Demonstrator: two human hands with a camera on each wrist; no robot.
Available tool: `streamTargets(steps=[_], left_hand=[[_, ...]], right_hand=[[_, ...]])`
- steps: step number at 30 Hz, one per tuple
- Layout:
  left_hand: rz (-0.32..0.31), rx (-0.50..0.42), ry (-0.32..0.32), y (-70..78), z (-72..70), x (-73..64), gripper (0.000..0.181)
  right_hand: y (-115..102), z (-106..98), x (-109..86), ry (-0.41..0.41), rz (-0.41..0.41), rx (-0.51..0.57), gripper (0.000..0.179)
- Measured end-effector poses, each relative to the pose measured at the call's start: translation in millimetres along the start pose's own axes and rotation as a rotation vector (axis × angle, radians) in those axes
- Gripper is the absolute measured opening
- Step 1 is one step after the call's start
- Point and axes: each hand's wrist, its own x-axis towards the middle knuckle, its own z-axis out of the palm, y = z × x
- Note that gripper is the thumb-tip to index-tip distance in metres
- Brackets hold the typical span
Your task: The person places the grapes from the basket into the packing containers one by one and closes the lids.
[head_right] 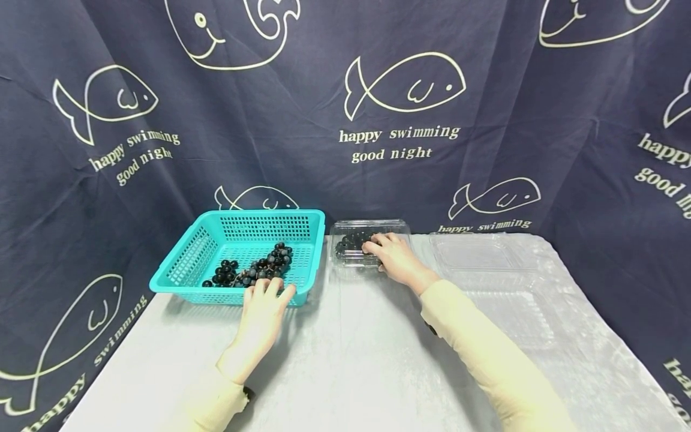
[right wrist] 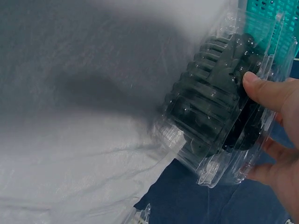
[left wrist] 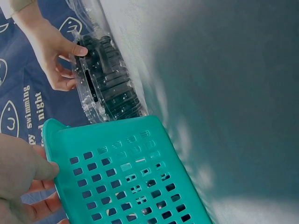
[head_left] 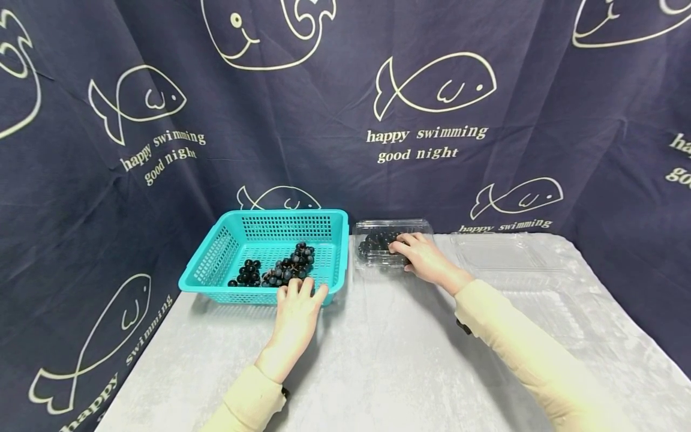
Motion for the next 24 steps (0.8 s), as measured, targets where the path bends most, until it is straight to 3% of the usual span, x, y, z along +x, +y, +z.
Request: streamTargets(steps=[24], left_hand=[[-0.002,0.002,0.028,-1.1,2.6,-0.2,0.019]], right_hand=[[9.4,1.9,7.8,-0.029,0.012,-0.034,0.051]])
